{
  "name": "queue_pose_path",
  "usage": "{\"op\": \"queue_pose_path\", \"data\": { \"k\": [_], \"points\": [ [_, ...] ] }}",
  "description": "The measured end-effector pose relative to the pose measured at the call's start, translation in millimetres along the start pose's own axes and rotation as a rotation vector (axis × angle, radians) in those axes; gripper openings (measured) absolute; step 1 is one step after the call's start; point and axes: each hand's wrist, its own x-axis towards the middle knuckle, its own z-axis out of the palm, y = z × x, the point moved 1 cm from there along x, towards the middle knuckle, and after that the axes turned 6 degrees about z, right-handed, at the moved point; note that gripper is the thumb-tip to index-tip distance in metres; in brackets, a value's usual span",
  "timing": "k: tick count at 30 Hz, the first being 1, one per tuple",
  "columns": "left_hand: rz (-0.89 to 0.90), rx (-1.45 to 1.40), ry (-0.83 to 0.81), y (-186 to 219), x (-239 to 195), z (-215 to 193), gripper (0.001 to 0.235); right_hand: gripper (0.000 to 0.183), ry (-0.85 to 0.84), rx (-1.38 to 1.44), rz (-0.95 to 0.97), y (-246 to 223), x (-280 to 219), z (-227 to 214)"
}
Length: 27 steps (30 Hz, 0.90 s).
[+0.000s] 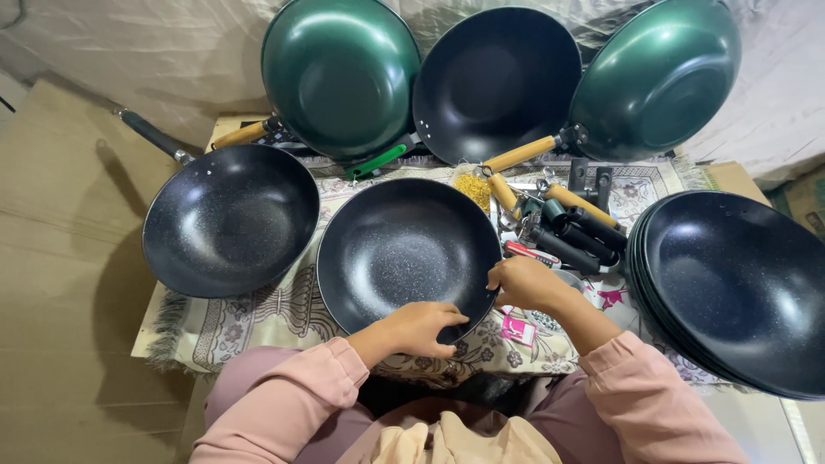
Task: Assembling handles onto woks using a screwdriver and screws.
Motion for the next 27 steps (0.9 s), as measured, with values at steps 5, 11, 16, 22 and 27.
{"op": "queue_pose_path", "data": {
  "k": [5, 11, 16, 22, 27],
  "points": [
    [-0.04, -0.018, -0.011, 0, -1, -2, 0.065, 0.034, -0.036, 0.044, 0.032, -4, -2, -7],
    [-0.017, -0.068, 0.073, -8, 4, -9, 0.065, 0.04, -0.056, 0.263, 0.079, 2, -13, -37],
    [0.097, -0.127, 0.293, -16, 26, -34, 0.04, 0.031, 0.235, 0.263, 0.195, 66, 4, -26],
    [0.087, -0.07, 0.651, -47, 99, -34, 0.018, 0.038, 0.393, 0.011, 0.393, 100, 19, -18],
    [-0.181, 0.099, 0.848, -82, 178, -23, 0.013, 0.034, 0.484, -0.022, 0.34, 104, 27, -11]
  ]
}}
